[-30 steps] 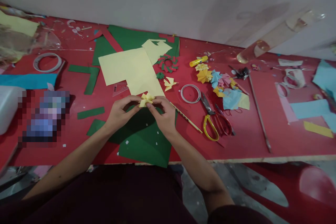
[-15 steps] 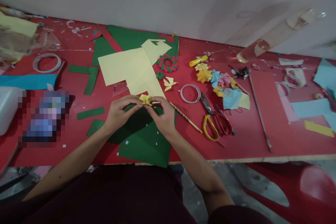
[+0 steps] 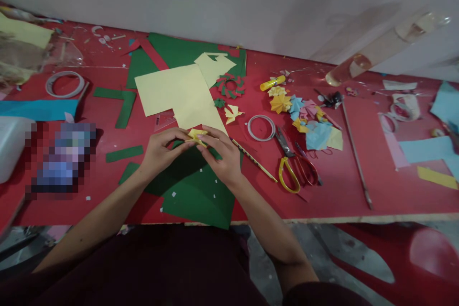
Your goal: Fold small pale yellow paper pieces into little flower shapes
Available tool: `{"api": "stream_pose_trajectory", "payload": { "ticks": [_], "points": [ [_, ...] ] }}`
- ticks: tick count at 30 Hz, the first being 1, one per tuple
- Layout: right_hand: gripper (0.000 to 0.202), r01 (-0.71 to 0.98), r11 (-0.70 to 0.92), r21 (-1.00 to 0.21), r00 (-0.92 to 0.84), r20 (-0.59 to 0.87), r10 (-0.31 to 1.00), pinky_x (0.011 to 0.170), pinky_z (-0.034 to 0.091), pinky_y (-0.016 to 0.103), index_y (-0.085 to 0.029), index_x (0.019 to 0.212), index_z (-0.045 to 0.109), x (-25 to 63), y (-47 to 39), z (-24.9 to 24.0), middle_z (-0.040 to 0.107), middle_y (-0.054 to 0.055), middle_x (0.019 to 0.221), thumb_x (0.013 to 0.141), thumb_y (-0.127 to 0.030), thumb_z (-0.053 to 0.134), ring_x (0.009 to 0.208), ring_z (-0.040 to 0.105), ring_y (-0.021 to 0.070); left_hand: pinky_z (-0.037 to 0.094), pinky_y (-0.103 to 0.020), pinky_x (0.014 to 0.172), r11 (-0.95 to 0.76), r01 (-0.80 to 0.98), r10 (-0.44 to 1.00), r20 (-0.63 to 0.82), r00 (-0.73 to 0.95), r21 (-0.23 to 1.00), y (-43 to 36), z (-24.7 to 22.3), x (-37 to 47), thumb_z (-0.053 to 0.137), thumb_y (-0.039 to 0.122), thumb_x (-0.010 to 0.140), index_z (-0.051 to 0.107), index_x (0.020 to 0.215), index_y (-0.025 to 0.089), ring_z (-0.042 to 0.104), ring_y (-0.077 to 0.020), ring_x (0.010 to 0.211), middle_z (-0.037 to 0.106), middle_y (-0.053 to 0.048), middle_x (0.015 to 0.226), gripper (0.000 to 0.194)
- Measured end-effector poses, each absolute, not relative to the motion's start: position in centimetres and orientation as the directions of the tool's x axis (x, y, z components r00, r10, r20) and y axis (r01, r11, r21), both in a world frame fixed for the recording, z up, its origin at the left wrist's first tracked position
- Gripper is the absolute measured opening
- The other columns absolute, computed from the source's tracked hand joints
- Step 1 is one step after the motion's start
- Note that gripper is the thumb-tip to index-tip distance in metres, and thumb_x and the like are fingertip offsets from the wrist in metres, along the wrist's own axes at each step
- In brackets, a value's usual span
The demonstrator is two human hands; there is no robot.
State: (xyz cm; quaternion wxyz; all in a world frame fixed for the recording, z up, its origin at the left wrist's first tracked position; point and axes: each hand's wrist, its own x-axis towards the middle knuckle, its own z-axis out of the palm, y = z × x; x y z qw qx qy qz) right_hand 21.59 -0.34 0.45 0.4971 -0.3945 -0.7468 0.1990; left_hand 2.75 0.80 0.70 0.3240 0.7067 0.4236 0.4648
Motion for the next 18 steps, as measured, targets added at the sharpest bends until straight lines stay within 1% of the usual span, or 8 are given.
{"api": "stream_pose_trajectory", "payload": {
  "ticks": [2,5,7,10,13,15,18],
  "points": [
    [0.032,0.392,0.599,-0.698,-0.21,0.566,0.797,0.09,0.06,0.04,-0.029,0.114,0.064,21.58,-0.31,0.51,0.069,0.007,0.122,0.087,-0.012,0.067,0.114,0.066,0.0228,0.057,-0.027,0.077,-0.456,0.312,0.888,0.399,0.23,0.834,0.8,0.58,2.7,0.068,0.027,0.088,0.068,0.084,0.02,0.071,-0.0155,0.084,0.074,-0.004,0.087,0.008],
    [0.027,0.375,0.551,-0.745,-0.187,0.522,0.832,0.078,0.063,0.036,-0.027,0.11,0.062,21.54,-0.37,0.56,0.069,0.01,0.118,0.087,-0.015,0.068,0.113,0.066,0.0229,0.057,-0.029,0.078,-0.503,0.329,0.862,0.435,0.26,0.799,0.81,0.34,2.6,0.067,0.026,0.089,0.067,0.086,0.021,0.07,-0.0161,0.087,0.074,-0.005,0.089,0.006],
    [0.022,0.373,0.528,-0.763,-0.169,0.503,0.848,0.074,0.064,0.034,-0.026,0.106,0.061,21.54,-0.41,0.59,0.069,0.009,0.116,0.088,-0.018,0.067,0.109,0.067,0.0223,0.057,-0.03,0.078,-0.534,0.334,0.843,0.462,0.275,0.776,0.86,0.23,2.54,0.066,0.025,0.089,0.067,0.087,0.021,0.07,-0.0164,0.088,0.073,-0.004,0.089,0.004],
    [0.016,0.419,0.54,-0.73,-0.176,0.518,0.837,0.077,0.063,0.036,-0.026,0.101,0.062,21.65,-0.34,0.61,0.07,0.008,0.11,0.088,-0.019,0.067,0.104,0.068,0.0222,0.057,-0.031,0.079,-0.576,0.33,0.815,0.495,0.301,0.748,1.01,0.2,2.48,0.067,0.023,0.088,0.066,0.088,0.021,0.069,-0.0164,0.089,0.073,-0.004,0.088,0.002],
    [0.013,0.468,0.585,-0.662,-0.219,0.555,0.803,0.084,0.061,0.04,-0.026,0.097,0.064,21.86,-0.11,0.57,0.07,0.007,0.105,0.088,-0.018,0.067,0.101,0.068,0.0225,0.056,-0.031,0.08,-0.598,0.32,0.797,0.506,0.33,0.735,1.19,0.27,2.44,0.066,0.021,0.089,0.065,0.089,0.021,0.068,-0.0165,0.089,0.073,-0.005,0.089,0.0],
    [0.011,0.486,0.607,-0.629,-0.26,0.558,0.788,0.087,0.059,0.042,-0.026,0.095,0.064,22.03,0.06,0.47,0.069,0.007,0.105,0.088,-0.017,0.065,0.102,0.067,0.0224,0.056,-0.032,0.08,-0.603,0.318,0.792,0.502,0.348,0.731,1.27,0.31,2.4,0.064,0.019,0.089,0.065,0.09,0.021,0.067,-0.0168,0.091,0.073,-0.005,0.091,0.002],
    [0.011,0.504,0.613,-0.608,-0.319,0.529,0.786,0.088,0.058,0.042,-0.025,0.095,0.064,22.25,0.22,0.22,0.066,0.008,0.107,0.088,-0.017,0.064,0.104,0.066,0.0229,0.056,-0.033,0.081,-0.603,0.317,0.79,0.492,0.366,0.732,1.31,0.36,2.38,0.062,0.017,0.089,0.065,0.089,0.021,0.068,-0.0174,0.092,0.073,-0.006,0.094,0.005]
  ]
}}
